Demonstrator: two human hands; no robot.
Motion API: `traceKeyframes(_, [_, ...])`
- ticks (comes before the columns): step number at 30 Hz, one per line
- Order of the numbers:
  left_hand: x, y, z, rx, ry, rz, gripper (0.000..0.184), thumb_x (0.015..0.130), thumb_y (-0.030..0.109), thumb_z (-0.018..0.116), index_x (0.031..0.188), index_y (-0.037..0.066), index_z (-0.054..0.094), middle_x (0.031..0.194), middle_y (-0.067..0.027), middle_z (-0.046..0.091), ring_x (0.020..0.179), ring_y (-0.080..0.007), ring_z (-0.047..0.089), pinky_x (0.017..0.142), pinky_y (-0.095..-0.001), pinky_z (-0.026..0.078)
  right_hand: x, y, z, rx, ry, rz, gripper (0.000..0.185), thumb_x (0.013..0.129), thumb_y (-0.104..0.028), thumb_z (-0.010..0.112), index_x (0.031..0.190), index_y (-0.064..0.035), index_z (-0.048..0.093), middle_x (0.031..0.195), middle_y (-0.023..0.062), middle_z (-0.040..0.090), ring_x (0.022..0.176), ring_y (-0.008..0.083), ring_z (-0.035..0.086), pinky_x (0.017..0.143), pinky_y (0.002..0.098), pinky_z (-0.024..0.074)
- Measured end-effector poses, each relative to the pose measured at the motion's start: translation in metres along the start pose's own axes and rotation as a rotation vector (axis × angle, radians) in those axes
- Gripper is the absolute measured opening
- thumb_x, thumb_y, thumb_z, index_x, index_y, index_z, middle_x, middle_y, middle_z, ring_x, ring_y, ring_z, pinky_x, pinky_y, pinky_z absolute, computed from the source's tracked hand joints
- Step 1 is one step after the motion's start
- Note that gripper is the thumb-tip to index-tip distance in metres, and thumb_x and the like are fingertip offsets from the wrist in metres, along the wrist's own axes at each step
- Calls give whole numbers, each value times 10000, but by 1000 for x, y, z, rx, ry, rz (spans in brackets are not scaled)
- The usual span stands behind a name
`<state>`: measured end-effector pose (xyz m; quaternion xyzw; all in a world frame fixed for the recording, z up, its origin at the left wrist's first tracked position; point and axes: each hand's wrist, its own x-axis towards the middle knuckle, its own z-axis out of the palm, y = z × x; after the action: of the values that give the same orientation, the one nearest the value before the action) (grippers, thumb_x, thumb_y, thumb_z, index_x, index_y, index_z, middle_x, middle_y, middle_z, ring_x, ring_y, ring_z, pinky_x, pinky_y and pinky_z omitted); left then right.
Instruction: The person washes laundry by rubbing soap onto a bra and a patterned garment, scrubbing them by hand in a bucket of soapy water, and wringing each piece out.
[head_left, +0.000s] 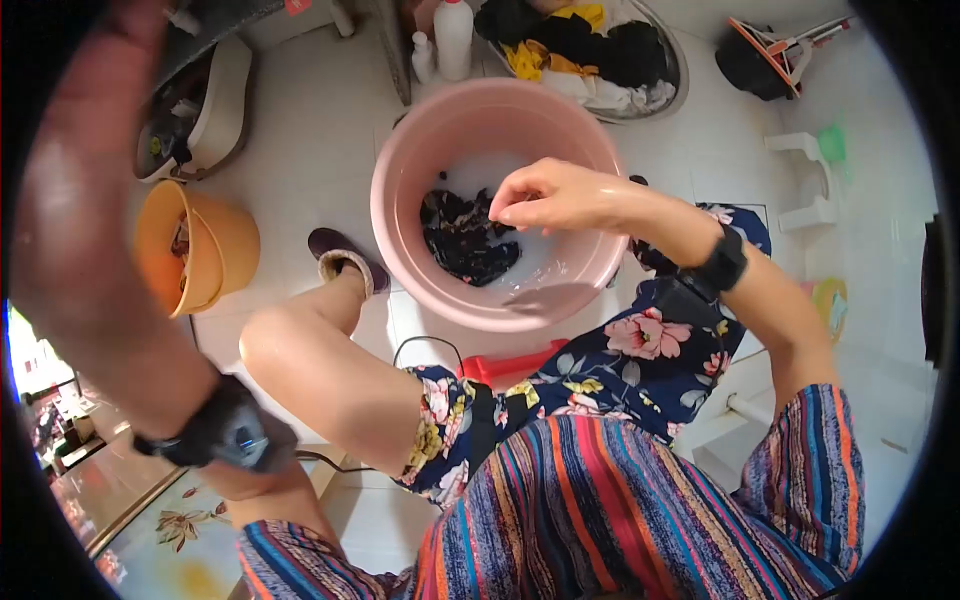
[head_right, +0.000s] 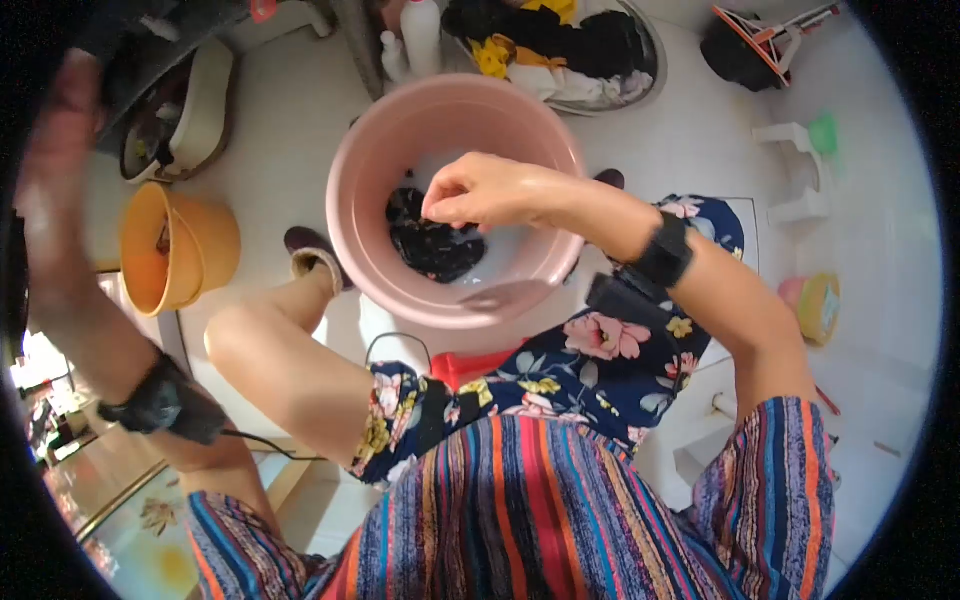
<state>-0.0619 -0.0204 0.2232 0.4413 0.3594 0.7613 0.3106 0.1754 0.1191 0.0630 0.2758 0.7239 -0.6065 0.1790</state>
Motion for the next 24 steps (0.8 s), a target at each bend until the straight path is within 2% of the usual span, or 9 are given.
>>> traceKeyframes(2, [-6,-36,-2,-107,122,-162,217,842,124,568,1019,-1,555,838,-69,571,758,-129,537,698,-225,436,49,20,-16,-578,-20,-146,358,773,-263,597,1048,-34,576,968,122,594,918,258,558,771,346,456])
traceKeyframes(5, [-32,-108,-5,-184,316,-512,168,830,138,577,958,29,581,821,-53,601,729,-121,550,642,-225,415,127,52,-18,-854,-143,-82,433,739,-243,614,1125,-62,540,1063,176,555,978,326,532,822,402,439])
traceKeyframes(10, [-79,-195,-28,-365,545,-803,184,834,129,573,995,42,553,827,-41,580,714,-113,543,608,-207,448,204,115,42,-940,17,14,624,700,-264,639,1287,-273,428,1384,180,285,1187,405,389,920,508,379])
traceKeyframes(12, [-94,-205,-36,-431,591,-902,181,837,127,568,998,45,551,824,-43,580,708,-116,546,595,-218,456,204,133,76,-1034,-162,81,592,754,-249,590,1303,-337,390,1426,176,193,1234,431,315,926,587,327])
traceKeyframes(14, [-94,-204,-37,-466,620,-952,179,838,130,574,996,48,551,824,-41,582,693,-115,552,596,-219,459,213,200,98,-1111,-42,-200,398,812,-270,529,1205,-327,508,1355,184,317,1217,422,340,907,589,337])
traceKeyframes(17, [-97,-211,-40,-425,625,-954,180,835,125,580,996,50,552,824,-41,585,687,-110,551,590,-216,459,208,191,42,-1239,-346,-192,339,799,-259,555,1136,-298,563,1274,176,408,1144,378,436,877,543,379])
traceKeyframes(20, [-108,-224,-43,-341,621,-971,185,842,147,565,1001,54,554,853,-37,587,724,-106,548,637,-226,451,219,219,30,-1253,-139,-53,351,780,-204,582,1126,-262,568,1223,138,460,1073,340,498,850,485,413])
traceKeyframes(22, [-115,-237,-35,-152,670,-1015,208,849,179,544,1014,53,553,905,-36,580,787,-109,541,709,-257,437,208,223,55,-1158,327,160,392,760,-149,590,1141,-234,560,1142,108,532,1063,313,515,860,443,426])
traceKeyframes(24, [-133,-262,-23,-73,665,-1024,323,853,216,520,1122,37,504,1042,-58,528,921,-157,500,790,-300,410,206,229,77,-1030,211,218,391,760,-143,582,1143,-219,559,1129,116,538,1034,324,530,849,436,437])
